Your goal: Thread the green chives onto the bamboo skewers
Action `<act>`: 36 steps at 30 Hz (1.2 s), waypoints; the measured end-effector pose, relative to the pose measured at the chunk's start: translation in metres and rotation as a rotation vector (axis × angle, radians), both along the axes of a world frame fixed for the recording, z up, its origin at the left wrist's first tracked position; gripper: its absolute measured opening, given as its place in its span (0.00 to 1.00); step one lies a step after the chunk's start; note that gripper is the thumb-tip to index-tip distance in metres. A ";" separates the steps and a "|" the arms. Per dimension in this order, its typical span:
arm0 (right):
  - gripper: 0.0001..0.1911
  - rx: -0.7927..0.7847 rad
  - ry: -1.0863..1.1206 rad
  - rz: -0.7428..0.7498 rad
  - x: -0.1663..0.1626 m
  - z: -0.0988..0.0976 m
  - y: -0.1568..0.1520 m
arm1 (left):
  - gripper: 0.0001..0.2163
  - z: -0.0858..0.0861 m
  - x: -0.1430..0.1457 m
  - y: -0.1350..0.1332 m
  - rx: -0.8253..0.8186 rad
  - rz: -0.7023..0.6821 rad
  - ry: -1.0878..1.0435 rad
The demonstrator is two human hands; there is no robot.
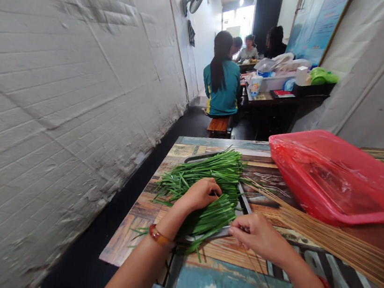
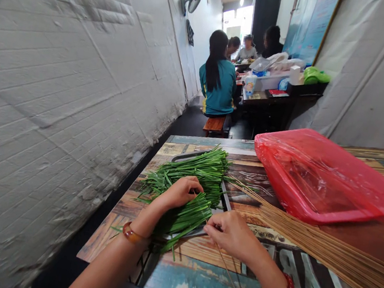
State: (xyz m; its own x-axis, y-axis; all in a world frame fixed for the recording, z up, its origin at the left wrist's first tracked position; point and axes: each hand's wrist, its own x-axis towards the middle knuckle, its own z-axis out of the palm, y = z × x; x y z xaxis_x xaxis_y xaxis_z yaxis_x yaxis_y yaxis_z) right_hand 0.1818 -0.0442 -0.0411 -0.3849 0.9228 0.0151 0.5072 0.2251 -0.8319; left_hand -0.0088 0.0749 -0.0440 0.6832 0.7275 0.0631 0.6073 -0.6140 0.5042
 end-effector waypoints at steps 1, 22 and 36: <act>0.17 0.006 -0.012 0.001 0.000 0.000 0.000 | 0.09 -0.002 0.001 0.000 0.021 -0.001 0.013; 0.17 0.015 -0.070 -0.015 -0.001 -0.014 0.005 | 0.07 -0.012 -0.012 -0.006 -0.417 0.332 -0.646; 0.18 -0.019 -0.164 -0.021 -0.002 -0.016 0.006 | 0.04 -0.003 -0.014 -0.014 -0.473 0.384 -0.789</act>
State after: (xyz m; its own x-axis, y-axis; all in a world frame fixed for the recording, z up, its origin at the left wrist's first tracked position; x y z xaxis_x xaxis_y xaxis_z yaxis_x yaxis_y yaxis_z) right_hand 0.1796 -0.0385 -0.0576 -0.3612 0.9303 -0.0633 0.6408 0.1983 -0.7416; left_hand -0.0226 0.0609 -0.0472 0.2836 0.9579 0.0447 0.1084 -0.0783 0.9910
